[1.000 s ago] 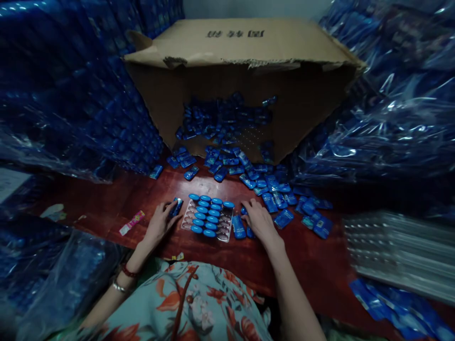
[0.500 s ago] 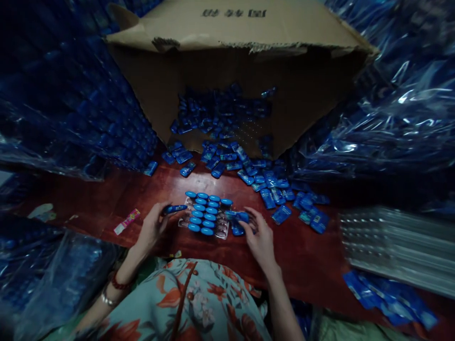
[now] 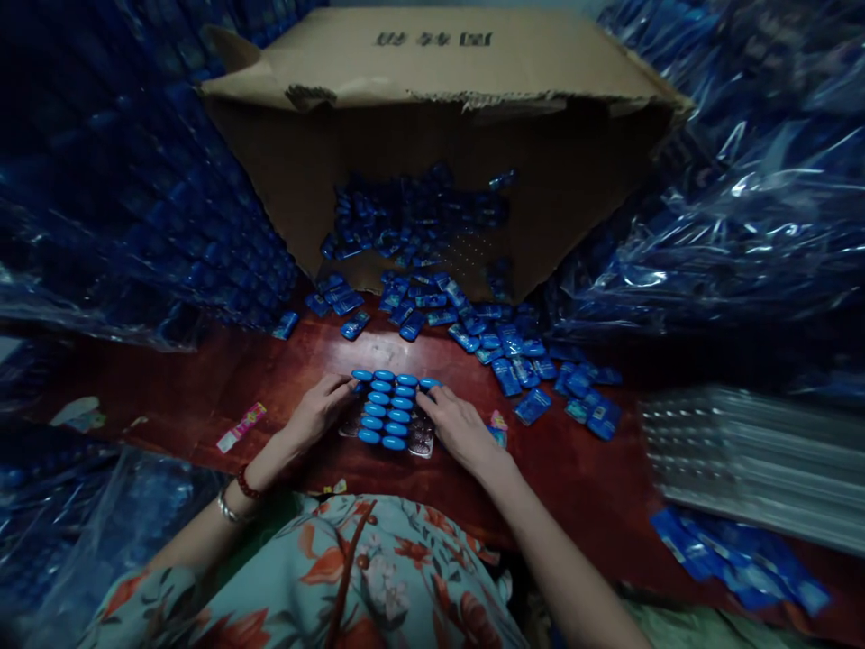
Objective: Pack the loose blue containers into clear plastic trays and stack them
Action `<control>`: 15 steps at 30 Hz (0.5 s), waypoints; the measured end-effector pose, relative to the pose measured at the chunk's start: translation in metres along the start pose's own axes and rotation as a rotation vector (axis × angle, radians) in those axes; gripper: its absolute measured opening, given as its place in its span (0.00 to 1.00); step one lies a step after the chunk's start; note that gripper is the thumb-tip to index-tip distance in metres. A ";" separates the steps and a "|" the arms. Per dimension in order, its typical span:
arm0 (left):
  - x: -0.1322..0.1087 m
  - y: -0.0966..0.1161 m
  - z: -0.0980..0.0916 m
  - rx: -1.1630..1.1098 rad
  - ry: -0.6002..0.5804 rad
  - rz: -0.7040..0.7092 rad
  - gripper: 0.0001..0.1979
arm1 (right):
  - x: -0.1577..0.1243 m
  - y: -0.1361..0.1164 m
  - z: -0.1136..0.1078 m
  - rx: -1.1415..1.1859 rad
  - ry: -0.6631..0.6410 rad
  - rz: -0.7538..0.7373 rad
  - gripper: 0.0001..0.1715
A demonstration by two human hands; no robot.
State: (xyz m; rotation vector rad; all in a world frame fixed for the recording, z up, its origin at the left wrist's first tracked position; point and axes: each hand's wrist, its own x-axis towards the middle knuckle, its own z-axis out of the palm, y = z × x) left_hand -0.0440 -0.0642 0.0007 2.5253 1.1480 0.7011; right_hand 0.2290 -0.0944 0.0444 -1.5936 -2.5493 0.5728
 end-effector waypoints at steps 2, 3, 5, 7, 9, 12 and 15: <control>0.006 0.003 -0.006 0.022 -0.071 0.007 0.14 | 0.005 -0.003 0.001 -0.035 -0.022 0.006 0.31; 0.009 0.005 -0.009 0.027 -0.103 0.006 0.13 | 0.006 -0.003 0.002 -0.047 -0.019 0.007 0.31; 0.014 0.009 -0.013 0.046 -0.157 -0.015 0.13 | 0.005 -0.003 0.009 -0.068 0.011 0.005 0.31; 0.020 0.013 -0.017 0.076 -0.209 -0.041 0.12 | 0.002 -0.001 0.019 -0.073 0.079 -0.002 0.31; 0.024 0.016 -0.019 0.095 -0.257 -0.032 0.10 | -0.002 0.001 0.031 -0.053 0.180 -0.001 0.32; 0.026 0.017 -0.017 0.076 -0.298 0.027 0.10 | -0.005 0.002 0.049 -0.004 0.339 0.040 0.35; 0.017 0.011 -0.008 0.072 -0.215 0.046 0.13 | -0.003 0.000 0.060 0.018 0.442 0.065 0.31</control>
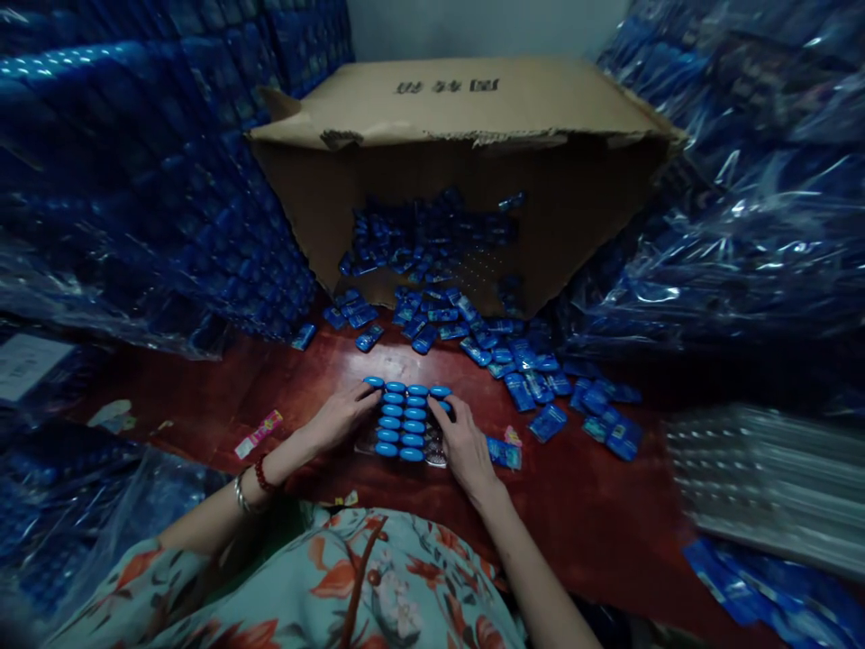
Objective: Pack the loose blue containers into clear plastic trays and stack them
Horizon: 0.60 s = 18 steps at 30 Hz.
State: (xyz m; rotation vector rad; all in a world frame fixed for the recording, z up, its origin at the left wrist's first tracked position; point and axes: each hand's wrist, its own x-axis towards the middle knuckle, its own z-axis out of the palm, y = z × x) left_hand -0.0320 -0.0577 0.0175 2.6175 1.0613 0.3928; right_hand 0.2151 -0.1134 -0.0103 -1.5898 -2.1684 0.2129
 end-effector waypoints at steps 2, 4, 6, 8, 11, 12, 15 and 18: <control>-0.009 -0.004 0.011 0.018 0.107 0.003 0.16 | -0.001 0.000 0.000 0.023 0.068 -0.004 0.27; -0.017 -0.009 0.020 0.025 0.213 0.008 0.17 | -0.004 0.004 -0.005 0.060 0.159 0.040 0.24; -0.019 -0.016 0.023 -0.001 0.315 -0.029 0.16 | -0.011 0.012 -0.013 0.109 0.251 0.142 0.21; -0.010 -0.026 0.019 -0.044 0.414 -0.137 0.15 | -0.020 0.021 -0.024 0.162 0.315 0.258 0.17; 0.024 -0.047 0.006 -0.036 0.458 -0.372 0.15 | -0.035 0.031 -0.036 0.211 0.310 0.382 0.15; 0.037 -0.054 0.003 0.010 0.416 -0.437 0.15 | -0.038 0.032 -0.039 0.203 0.272 0.394 0.15; 0.073 -0.065 -0.003 0.140 0.175 -0.567 0.17 | -0.045 0.027 -0.043 0.096 0.082 0.323 0.16; 0.087 -0.061 -0.002 0.183 0.006 -0.621 0.16 | -0.046 0.015 -0.041 -0.078 -0.083 0.233 0.17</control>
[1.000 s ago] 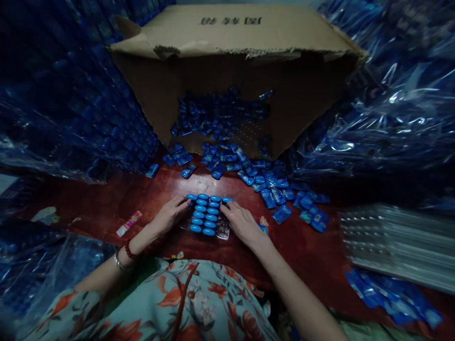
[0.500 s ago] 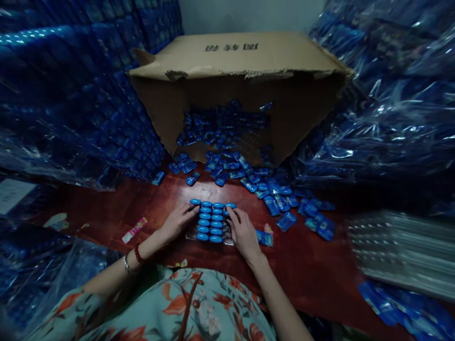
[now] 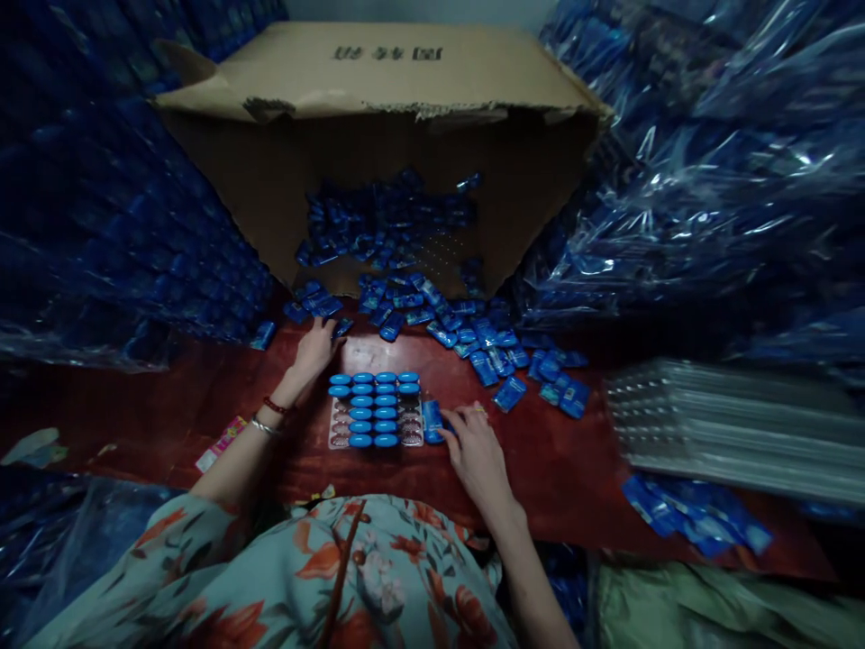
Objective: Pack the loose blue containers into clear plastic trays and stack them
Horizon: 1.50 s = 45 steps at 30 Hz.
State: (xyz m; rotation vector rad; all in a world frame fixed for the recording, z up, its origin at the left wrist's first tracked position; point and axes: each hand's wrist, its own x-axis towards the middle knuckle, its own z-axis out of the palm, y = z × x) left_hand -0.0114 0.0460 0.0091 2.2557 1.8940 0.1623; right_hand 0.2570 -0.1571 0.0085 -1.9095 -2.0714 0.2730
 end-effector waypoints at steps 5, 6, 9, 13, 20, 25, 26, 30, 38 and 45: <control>-0.030 -0.012 0.009 -0.061 0.031 -0.013 0.16 | 0.001 -0.019 0.008 -0.296 -0.123 -0.002 0.27; -0.042 -0.019 0.011 -0.123 0.062 -0.012 0.16 | 0.002 -0.021 0.010 -0.332 -0.135 -0.003 0.27; -0.086 -0.043 0.015 -0.382 0.169 -0.047 0.16 | 0.004 -0.019 0.014 -0.369 -0.137 -0.042 0.25; -0.153 -0.055 0.011 -0.563 0.283 -0.187 0.14 | 0.004 -0.006 0.018 -0.210 -0.035 -0.064 0.22; -0.183 -0.015 0.004 -0.597 0.256 0.024 0.08 | 0.003 0.001 0.003 0.309 0.169 0.263 0.21; -0.153 -0.013 0.011 -0.494 0.228 0.208 0.12 | 0.017 -0.013 -0.001 0.360 0.196 0.062 0.15; -0.148 -0.015 0.012 -0.479 0.212 0.257 0.13 | 0.021 -0.015 0.002 0.358 0.215 0.014 0.13; -0.136 -0.020 0.006 -0.432 0.165 0.429 0.15 | 0.038 -0.019 0.011 0.297 0.133 -0.174 0.16; -0.129 0.005 -0.018 -0.026 -0.054 0.547 0.09 | 0.048 -0.034 0.007 -0.308 -0.099 -0.441 0.27; -0.129 0.016 -0.009 0.155 -0.117 0.569 0.07 | 0.058 -0.046 0.004 -0.437 -0.203 -0.405 0.26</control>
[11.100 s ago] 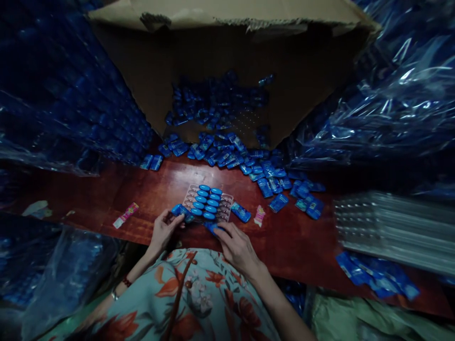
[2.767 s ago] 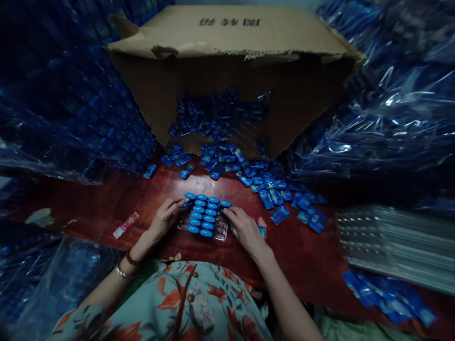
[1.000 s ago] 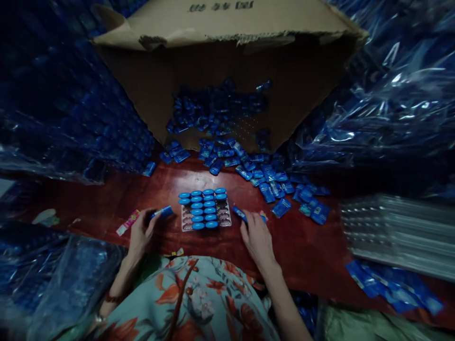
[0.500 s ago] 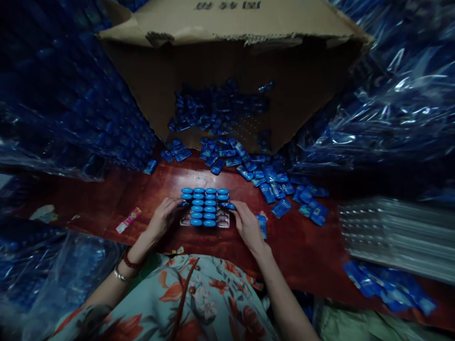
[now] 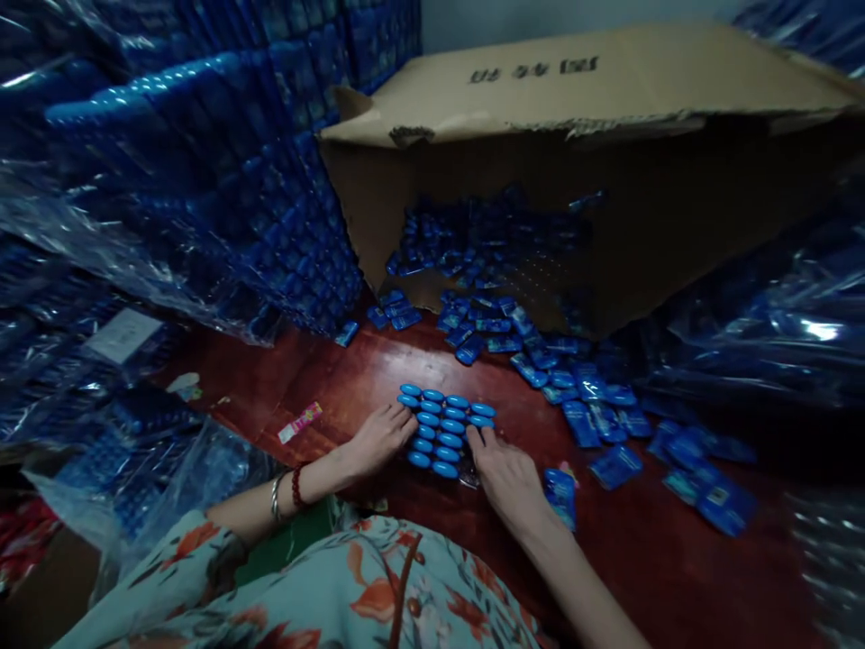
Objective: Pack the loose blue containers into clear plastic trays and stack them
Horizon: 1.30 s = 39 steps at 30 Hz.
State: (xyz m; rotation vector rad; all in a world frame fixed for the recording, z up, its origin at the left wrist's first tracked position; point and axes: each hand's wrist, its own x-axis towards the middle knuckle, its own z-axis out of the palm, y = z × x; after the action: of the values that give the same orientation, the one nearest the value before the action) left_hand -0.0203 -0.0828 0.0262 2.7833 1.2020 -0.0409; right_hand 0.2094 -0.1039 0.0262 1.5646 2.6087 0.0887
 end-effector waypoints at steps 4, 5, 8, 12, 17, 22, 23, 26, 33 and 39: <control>-0.019 -0.010 0.028 -0.164 0.279 0.020 0.16 | -0.012 -0.006 0.012 0.044 0.133 0.067 0.26; -0.022 -0.015 0.035 -0.205 0.382 0.004 0.19 | -0.016 -0.008 0.016 0.074 0.192 0.088 0.25; -0.021 -0.042 0.041 -0.276 0.659 -0.153 0.19 | -0.028 -0.011 0.026 0.194 0.366 0.204 0.22; 0.005 -0.104 0.019 -0.233 0.756 -0.566 0.19 | -0.043 -0.001 0.028 0.299 0.516 0.465 0.18; 0.040 -0.131 0.012 -0.062 0.422 -0.805 0.24 | -0.072 0.026 0.019 0.345 0.449 0.754 0.25; 0.020 -0.077 0.030 -0.114 0.297 -0.709 0.23 | -0.093 0.031 0.012 0.363 0.278 0.848 0.30; 0.012 -0.069 0.032 -0.146 0.322 -0.692 0.22 | -0.094 0.030 0.013 0.345 0.232 0.842 0.29; -0.003 -0.067 0.031 -0.208 0.483 -0.651 0.20 | -0.089 0.028 0.018 0.249 0.079 0.780 0.26; 0.037 -0.134 0.011 -0.167 0.378 -0.741 0.23 | -0.063 0.033 0.039 0.232 -0.088 0.499 0.22; 0.048 -0.133 -0.003 -0.147 0.041 -0.847 0.18 | -0.075 0.024 0.032 0.298 0.009 0.464 0.16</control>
State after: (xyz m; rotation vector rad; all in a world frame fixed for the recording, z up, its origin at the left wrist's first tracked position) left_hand -0.0844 0.0426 0.0138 1.9692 2.1800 0.0345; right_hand 0.2692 -0.1586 0.0005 2.2463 2.2902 -0.2713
